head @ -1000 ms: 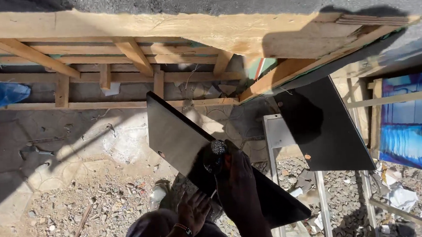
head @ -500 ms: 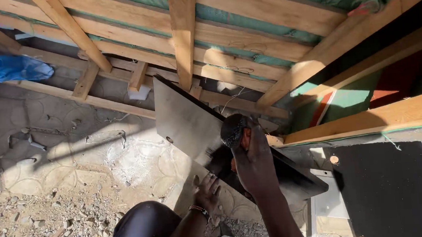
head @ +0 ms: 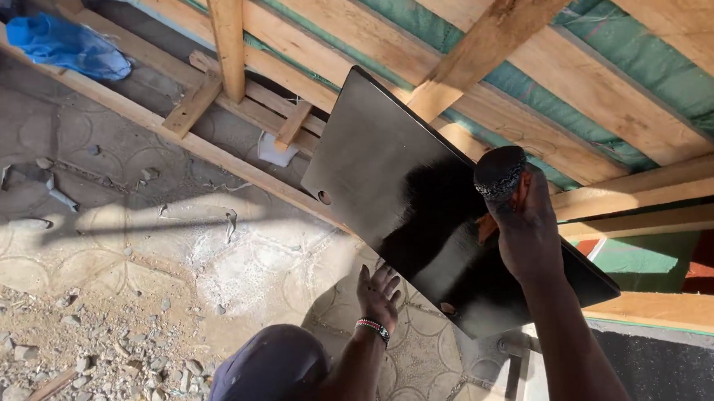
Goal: The person applies black paint to a rectangular wooden board using a cloth. They repeatedly dip the cloth into a paint can and wipe the surface of the board. After painting, the person carries the board and places it on a wooden frame.
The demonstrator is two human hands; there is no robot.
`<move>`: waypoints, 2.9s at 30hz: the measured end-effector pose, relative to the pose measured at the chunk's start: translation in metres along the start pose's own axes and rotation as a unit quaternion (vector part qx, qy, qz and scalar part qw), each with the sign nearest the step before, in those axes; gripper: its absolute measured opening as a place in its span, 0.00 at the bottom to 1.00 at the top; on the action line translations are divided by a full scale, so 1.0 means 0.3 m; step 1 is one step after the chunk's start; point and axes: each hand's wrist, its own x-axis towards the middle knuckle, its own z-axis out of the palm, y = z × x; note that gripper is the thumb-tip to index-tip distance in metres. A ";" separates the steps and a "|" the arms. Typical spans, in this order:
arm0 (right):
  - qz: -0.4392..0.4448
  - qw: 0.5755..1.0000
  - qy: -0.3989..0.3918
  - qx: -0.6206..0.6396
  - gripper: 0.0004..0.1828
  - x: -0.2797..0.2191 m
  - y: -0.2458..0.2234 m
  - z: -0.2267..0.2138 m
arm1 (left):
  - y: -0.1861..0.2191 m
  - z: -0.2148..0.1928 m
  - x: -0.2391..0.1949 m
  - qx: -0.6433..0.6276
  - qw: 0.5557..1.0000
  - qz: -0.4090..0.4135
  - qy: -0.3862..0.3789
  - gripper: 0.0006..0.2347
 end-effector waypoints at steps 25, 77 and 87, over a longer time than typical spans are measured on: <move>-0.111 0.992 0.056 -0.017 0.32 0.347 0.567 0.338 | 0.177 0.101 0.628 0.035 0.993 0.093 0.067 0.35; 0.285 0.718 -0.018 0.635 0.07 -0.304 0.576 0.591 | 0.373 0.271 -0.318 0.040 0.969 0.241 0.040 0.15; 0.225 0.804 -0.103 0.541 0.16 -0.652 -0.452 -0.396 | 0.547 0.712 -1.765 0.245 0.951 0.187 -0.017 0.16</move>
